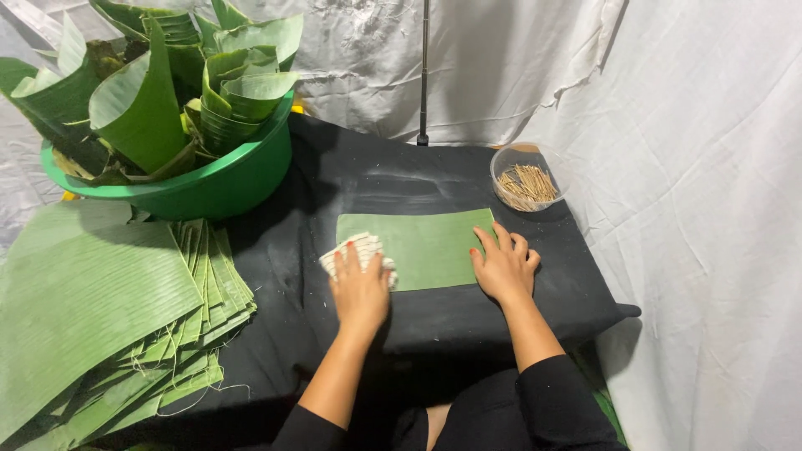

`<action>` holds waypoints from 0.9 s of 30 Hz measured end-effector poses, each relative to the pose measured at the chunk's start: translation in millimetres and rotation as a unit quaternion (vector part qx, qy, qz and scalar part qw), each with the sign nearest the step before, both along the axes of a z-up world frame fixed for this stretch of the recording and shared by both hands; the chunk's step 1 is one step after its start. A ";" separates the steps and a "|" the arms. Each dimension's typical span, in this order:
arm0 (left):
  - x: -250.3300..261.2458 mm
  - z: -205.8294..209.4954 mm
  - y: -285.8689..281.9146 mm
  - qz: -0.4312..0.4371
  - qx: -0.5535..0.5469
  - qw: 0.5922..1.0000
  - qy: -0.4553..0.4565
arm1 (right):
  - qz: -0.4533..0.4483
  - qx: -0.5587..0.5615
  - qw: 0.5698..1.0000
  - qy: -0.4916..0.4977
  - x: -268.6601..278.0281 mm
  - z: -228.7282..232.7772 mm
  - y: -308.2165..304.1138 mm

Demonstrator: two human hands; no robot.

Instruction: Wiping banana leaves with a cloth and folding them into cones secured with sticks

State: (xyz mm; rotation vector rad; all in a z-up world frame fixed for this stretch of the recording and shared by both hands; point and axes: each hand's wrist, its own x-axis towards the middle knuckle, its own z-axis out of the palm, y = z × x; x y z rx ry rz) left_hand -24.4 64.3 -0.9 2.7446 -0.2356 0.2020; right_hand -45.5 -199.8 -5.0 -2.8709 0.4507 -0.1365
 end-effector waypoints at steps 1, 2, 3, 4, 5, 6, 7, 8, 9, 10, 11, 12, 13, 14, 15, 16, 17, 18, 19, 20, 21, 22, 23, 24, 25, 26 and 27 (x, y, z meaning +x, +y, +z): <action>0.9 -3.0 5.2 0.000 0.001 1.000 -0.001 | 0.000 0.001 1.000 -0.001 0.8 -0.9 -0.6; 2.3 -5.8 10.1 0.019 -0.003 1.000 -0.014 | -0.001 0.002 1.000 0.003 1.7 -1.7 -1.3; 3.6 -8.7 15.0 0.038 -0.006 0.999 -0.026 | -0.002 0.003 1.000 0.008 2.6 -2.5 -2.1; 6.5 -10.8 10.3 0.038 -0.006 0.999 -0.028 | -0.003 0.003 1.000 0.006 1.1 0.0 -1.1; 9.5 -13.0 5.9 0.038 -0.015 0.998 -0.047 | -0.004 0.006 1.000 0.007 -0.2 2.4 0.2; 12.5 -15.7 1.7 0.038 -0.025 0.997 -0.066 | -0.004 0.008 1.000 0.009 -1.1 4.8 1.6; 5.2 5.3 -10.4 0.039 -0.025 0.997 -0.067 | -0.003 0.008 1.000 0.008 0.5 4.1 1.2; -3.1 26.0 -22.9 0.002 -0.043 0.995 -0.089 | -0.004 0.009 1.000 0.013 0.6 3.2 0.4; -11.3 46.7 -35.4 -0.035 -0.061 0.991 -0.110 | -0.005 0.011 1.000 0.019 0.9 2.3 -0.3; -10.2 41.9 -47.2 -0.035 -0.062 0.991 -0.111 | -0.006 0.010 1.000 0.018 0.4 1.7 -0.4; -9.0 37.1 -59.1 -0.078 -0.064 0.985 -0.138 | -0.006 0.008 1.000 0.015 0.1 1.1 -0.4; -7.9 32.3 -70.6 -0.121 -0.067 0.977 -0.164 | -0.006 0.006 1.000 0.013 -0.4 0.2 -0.1; -3.9 23.0 -77.6 -0.122 -0.067 0.976 -0.165 | -0.007 0.006 1.000 0.012 0.1 1.5 0.0; -0.2 13.6 -84.9 -0.146 -0.065 0.978 -0.136 | -0.006 0.004 1.000 0.014 0.2 2.5 -0.1; 3.5 3.9 -92.2 -0.170 -0.062 0.978 -0.107 | -0.004 0.002 1.000 0.015 0.3 3.5 -0.3; 5.1 7.4 -90.3 -0.171 -0.063 0.977 -0.107 | -0.005 0.001 1.000 0.015 -0.5 4.6 0.1; 6.6 10.6 -88.3 -0.163 -0.026 0.986 -0.028 | -0.005 0.003 1.000 0.014 -1.4 5.6 0.4; 7.2 13.3 -85.0 -0.152 0.013 0.987 0.053 | -0.003 0.006 1.000 0.014 -2.8 5.7 2.1; 7.8 18.4 -82.5 -0.152 0.014 0.987 0.054 | -0.002 0.007 1.000 0.015 -1.6 5.6 0.8; 7.9 23.2 -79.2 -0.148 0.024 0.985 0.082 | -0.003 0.007 1.000 0.014 -1.1 4.7 0.5; 8.0 27.7 -75.8 -0.143 0.034 0.983 0.110 | -0.003 0.007 1.000 0.013 -0.7 3.6 0.2; 8.7 23.9 -70.8 -0.141 0.035 0.983 0.114 | -0.001 0.009 1.000 0.017 -1.3 1.8 -0.4; 9.0 20.4 -65.5 -0.129 0.038 0.985 0.103 | -0.001 0.007 1.000 0.015 -2.3 0.3 -0.9; 12.9 19.2 -60.6 -0.117 0.042 0.988 0.088 | 0.000 0.004 1.000 0.009 0.6 1.2 -1.7; 13.0 18.4 -53.3 -0.115 0.042 0.989 0.088 | 0.002 0.005 1.000 0.008 2.2 -1.5 -3.0; 13.2 17.8 -46.4 -0.100 0.031 0.992 0.072 | 0.001 0.002 1.000 0.009 3.7 -4.1 -4.5; 13.3 17.5 -39.5 -0.084 0.020 0.995 0.057 | 0.001 -0.001 1.000 0.011 5.1 -6.6 -6.1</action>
